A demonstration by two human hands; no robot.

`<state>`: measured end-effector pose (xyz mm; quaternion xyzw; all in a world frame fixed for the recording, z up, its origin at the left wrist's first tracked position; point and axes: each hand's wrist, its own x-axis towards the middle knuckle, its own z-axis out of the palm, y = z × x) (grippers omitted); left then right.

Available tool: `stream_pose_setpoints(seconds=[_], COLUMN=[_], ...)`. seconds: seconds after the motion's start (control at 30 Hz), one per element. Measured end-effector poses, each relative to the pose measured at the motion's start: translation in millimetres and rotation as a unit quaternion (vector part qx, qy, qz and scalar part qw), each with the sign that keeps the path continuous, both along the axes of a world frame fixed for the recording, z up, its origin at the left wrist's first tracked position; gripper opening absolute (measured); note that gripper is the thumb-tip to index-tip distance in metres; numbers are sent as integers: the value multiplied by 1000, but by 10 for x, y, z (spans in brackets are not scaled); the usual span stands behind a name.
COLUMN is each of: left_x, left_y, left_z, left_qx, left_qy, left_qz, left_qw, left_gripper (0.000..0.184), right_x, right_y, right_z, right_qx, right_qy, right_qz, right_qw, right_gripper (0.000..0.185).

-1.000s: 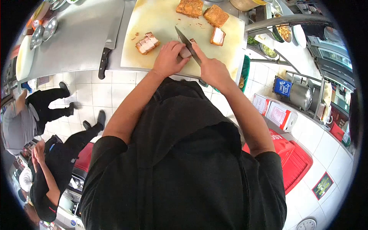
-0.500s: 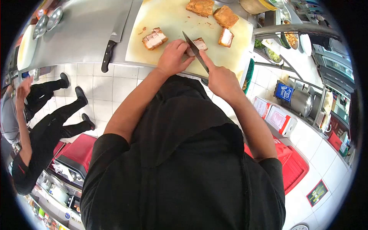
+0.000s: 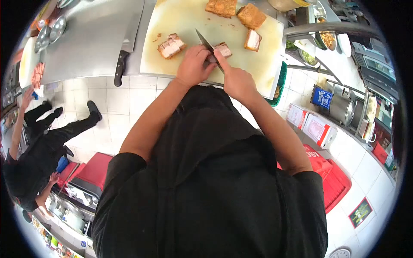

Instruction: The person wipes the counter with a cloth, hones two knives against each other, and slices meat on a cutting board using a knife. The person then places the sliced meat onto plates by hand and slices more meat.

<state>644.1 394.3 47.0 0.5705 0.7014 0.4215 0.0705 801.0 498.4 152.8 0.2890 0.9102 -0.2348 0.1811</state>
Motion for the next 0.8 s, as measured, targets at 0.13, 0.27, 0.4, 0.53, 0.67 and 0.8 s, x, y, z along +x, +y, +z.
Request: stream_pose_setpoints(seconds=[0.13, 0.27, 0.4, 0.53, 0.67, 0.8], left_x=[62, 68, 80, 98, 125, 104], left_y=[-16, -26, 76, 154, 203, 232], left_z=[-9, 50, 61, 79, 76, 23], left_qx=[2, 12, 15, 1, -1, -1], left_qy=[-21, -26, -10, -14, 5, 8], left_qz=[9, 12, -15, -36, -25, -28], left_qw=[1000, 1000, 1000, 999, 1000, 1000], left_gripper=[45, 50, 53, 56, 53, 50], right_x=[109, 240, 340, 335, 322, 312], right_y=[64, 150, 254, 240, 227, 203], right_z=[50, 502, 592, 478, 472, 515], right_qx=[-10, 22, 37, 39, 53, 51], right_qy=[28, 2, -38, -41, -33, -44], right_qz=[-14, -63, -43, -20, 0, 11], right_qw=[999, 998, 998, 998, 998, 998], right_gripper=[92, 93, 95, 94, 92, 89])
